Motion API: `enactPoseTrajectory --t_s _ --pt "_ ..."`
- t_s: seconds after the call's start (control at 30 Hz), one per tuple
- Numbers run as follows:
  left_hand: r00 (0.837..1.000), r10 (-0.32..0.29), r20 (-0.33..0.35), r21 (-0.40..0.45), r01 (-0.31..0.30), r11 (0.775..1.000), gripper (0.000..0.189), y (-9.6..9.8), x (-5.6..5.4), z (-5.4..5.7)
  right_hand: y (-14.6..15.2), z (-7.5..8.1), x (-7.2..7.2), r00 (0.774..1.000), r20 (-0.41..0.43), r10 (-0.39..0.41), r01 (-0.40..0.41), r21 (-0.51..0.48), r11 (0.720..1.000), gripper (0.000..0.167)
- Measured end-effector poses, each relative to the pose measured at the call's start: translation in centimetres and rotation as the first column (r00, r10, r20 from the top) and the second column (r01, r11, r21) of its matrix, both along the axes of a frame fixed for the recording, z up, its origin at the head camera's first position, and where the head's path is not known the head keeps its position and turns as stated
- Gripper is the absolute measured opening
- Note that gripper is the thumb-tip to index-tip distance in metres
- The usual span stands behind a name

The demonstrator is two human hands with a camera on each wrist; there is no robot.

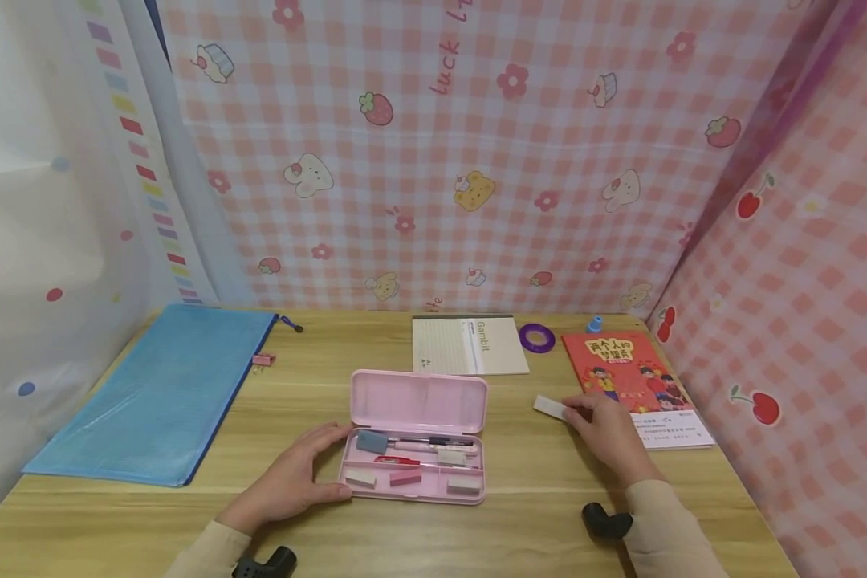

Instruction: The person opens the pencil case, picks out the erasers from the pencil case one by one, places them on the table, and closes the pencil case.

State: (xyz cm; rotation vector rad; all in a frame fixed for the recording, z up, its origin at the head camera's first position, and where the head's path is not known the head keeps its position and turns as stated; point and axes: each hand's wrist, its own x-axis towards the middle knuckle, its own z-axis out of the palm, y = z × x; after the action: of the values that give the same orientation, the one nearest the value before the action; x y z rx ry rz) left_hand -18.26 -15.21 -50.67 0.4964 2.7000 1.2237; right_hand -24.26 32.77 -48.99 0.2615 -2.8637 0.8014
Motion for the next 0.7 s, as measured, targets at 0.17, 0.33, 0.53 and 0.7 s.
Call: enactPoseTrajectory --t_s 0.17,0.33,0.53,0.7 --pt "1.0 -0.003 0.001 0.004 0.003 1.0 0.088 -0.1 -0.05 -0.1 -0.44 0.01 -0.22 0.999 0.041 0.009 -0.01 0.026 1.0 0.028" --pt "1.0 -0.001 0.006 0.0 0.001 1.0 0.088 -0.09 -0.15 -0.19 -0.63 0.13 -0.29 0.999 0.046 0.018 -0.02 0.049 0.999 0.026" --pt "1.0 0.001 0.013 -0.005 -0.001 1.0 0.087 -0.09 -0.15 -0.11 -0.61 0.09 -0.4 0.999 0.049 0.017 -0.02 0.055 0.998 0.027" --pt "1.0 -0.009 0.008 0.01 0.009 1.0 0.088 -0.06 -0.07 -0.08 -1.09 0.6 0.1 1.0 0.007 0.016 -0.016 0.061 0.998 0.032"
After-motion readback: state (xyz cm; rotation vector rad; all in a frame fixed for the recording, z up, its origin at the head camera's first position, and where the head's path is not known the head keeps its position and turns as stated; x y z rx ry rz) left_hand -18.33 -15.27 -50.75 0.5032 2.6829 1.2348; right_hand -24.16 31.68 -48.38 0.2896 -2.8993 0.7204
